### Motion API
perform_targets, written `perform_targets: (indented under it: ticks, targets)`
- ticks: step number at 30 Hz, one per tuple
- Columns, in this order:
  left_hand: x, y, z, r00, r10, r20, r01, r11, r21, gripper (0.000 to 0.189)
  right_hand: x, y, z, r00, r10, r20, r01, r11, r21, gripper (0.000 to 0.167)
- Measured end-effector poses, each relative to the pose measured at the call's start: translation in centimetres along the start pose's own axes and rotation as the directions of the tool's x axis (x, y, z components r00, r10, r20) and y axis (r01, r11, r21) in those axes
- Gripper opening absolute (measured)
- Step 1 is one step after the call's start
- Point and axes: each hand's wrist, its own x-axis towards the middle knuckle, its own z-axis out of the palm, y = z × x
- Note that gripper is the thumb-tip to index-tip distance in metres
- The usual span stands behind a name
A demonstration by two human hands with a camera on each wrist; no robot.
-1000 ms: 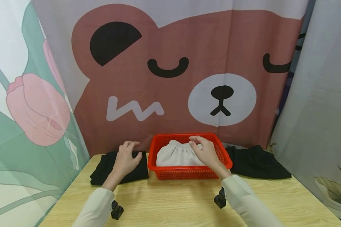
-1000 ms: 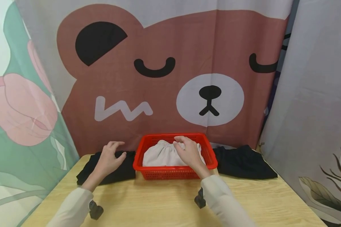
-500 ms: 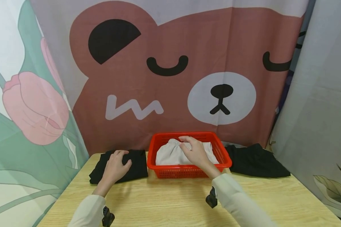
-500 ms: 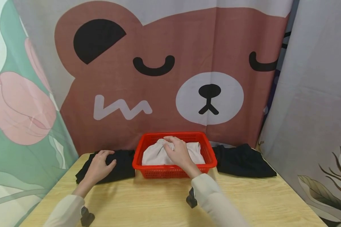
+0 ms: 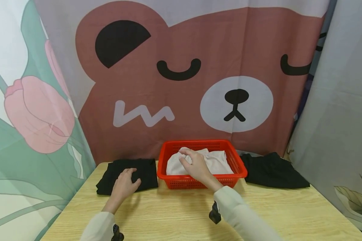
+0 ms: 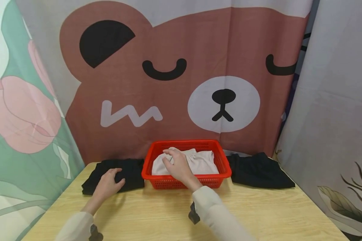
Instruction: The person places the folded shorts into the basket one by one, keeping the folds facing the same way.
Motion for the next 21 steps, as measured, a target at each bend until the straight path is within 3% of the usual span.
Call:
perform_targets:
  ticks: [7,13,21]
  targets:
    - [-0.2,-0.6,1.0,0.997,-0.037,0.06,0.04,0.999,-0.035,0.056,0.4,-0.7,1.4,0.999,0.001,0.048,0.0,1.0,-0.011,0.032]
    - [-0.2,-1.4,2.1,0.992,-0.054,0.113,0.054,0.999,0.0,0.06,0.7,-0.9,2.4,0.994,0.028,0.11,-0.029,1.0,0.001,0.033]
    - [0.1,-2.0,2.9,0.986,-0.043,0.16,0.038,0.999,0.034,0.064,0.9,-1.1,3.9,0.988,0.008,0.156,-0.005,1.0,-0.021,0.033]
